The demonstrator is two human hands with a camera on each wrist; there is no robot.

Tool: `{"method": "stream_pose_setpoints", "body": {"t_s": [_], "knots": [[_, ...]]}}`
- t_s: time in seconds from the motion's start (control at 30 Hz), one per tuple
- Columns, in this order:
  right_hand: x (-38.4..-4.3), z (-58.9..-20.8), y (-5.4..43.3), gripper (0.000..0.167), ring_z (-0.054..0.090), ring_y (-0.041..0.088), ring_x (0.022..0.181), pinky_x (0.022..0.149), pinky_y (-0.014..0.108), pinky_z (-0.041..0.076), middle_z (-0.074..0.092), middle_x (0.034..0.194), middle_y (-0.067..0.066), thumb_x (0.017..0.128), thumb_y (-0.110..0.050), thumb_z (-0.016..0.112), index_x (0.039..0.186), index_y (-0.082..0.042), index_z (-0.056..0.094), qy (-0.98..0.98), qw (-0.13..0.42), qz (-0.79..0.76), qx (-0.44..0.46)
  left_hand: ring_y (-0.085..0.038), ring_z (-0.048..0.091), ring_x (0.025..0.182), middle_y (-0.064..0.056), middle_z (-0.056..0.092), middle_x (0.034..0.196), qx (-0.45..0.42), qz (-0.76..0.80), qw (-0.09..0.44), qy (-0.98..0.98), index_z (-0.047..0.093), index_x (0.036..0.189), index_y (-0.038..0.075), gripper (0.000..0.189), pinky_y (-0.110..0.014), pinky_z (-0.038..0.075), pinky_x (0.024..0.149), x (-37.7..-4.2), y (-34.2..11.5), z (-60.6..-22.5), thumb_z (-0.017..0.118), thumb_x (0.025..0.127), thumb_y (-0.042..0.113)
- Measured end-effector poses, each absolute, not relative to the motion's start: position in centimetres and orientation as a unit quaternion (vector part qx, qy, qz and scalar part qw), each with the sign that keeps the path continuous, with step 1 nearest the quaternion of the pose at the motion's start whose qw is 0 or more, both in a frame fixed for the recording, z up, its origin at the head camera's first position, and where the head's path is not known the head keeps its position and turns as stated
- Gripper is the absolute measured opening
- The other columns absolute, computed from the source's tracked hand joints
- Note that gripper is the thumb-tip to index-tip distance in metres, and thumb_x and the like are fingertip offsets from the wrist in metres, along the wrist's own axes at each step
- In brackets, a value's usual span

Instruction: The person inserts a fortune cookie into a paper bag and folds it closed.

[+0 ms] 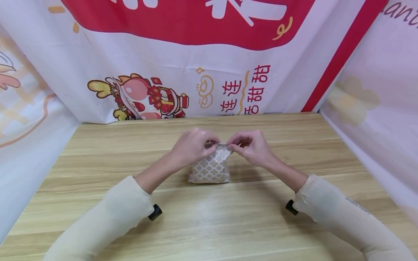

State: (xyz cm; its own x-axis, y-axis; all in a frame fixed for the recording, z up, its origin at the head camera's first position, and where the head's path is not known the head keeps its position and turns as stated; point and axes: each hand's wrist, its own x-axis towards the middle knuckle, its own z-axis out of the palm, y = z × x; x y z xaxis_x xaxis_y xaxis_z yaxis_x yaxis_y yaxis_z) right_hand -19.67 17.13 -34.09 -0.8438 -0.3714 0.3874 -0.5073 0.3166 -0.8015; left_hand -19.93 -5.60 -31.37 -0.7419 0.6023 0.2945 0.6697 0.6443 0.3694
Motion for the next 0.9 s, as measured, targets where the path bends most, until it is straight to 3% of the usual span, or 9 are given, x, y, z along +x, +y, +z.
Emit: {"method": "stream_pose_setpoints", "body": {"t_s": [0.17,0.33,0.63,0.9], "knots": [[-19.7,-34.1,16.9,0.007,0.067,0.014,0.066,0.058,0.021,0.058,0.076,0.082,0.015,0.086,0.01,0.077,0.09,0.005,0.077,-0.806,0.066,0.518,0.281,-0.016,0.071,0.083,-0.003,0.079,0.097,-0.358,-0.224,0.084,-0.903,0.08,0.106,0.011,0.013,-0.026,0.059,0.073,-19.8,-4.2,-31.5,0.073,0.095,0.013],[-19.7,-34.2,17.0,0.006,0.067,0.02,0.064,0.056,0.021,0.056,0.075,0.08,0.015,0.086,0.01,0.077,0.089,0.005,0.077,-0.801,0.07,0.518,0.291,-0.014,0.067,0.074,-0.002,0.077,0.089,-0.376,-0.23,0.123,-0.889,0.079,0.099,0.009,0.01,-0.021,0.055,0.064,-19.9,-4.1,-32.2,0.071,0.093,0.009],[-19.6,-34.3,17.7,0.005,0.063,0.014,0.06,0.052,0.019,0.052,0.075,0.077,0.014,0.084,0.011,0.077,0.086,0.006,0.077,-0.8,0.074,0.52,0.289,-0.015,0.063,0.069,-0.004,0.074,0.082,-0.37,-0.254,0.158,-0.88,0.077,0.089,0.006,0.008,-0.026,0.057,0.063,-20.0,-7.2,-33.2,0.069,0.087,0.005],[-19.5,-34.5,18.3,0.006,0.064,0.014,0.06,0.051,0.018,0.052,0.074,0.077,0.015,0.084,0.011,0.078,0.086,0.006,0.077,-0.796,0.063,0.532,0.281,-0.011,0.054,0.061,-0.004,0.069,0.073,-0.372,-0.301,0.162,-0.863,0.076,0.084,0.003,0.012,-0.023,0.049,0.055,-20.2,-10.1,-33.6,0.066,0.084,-0.004]]}}
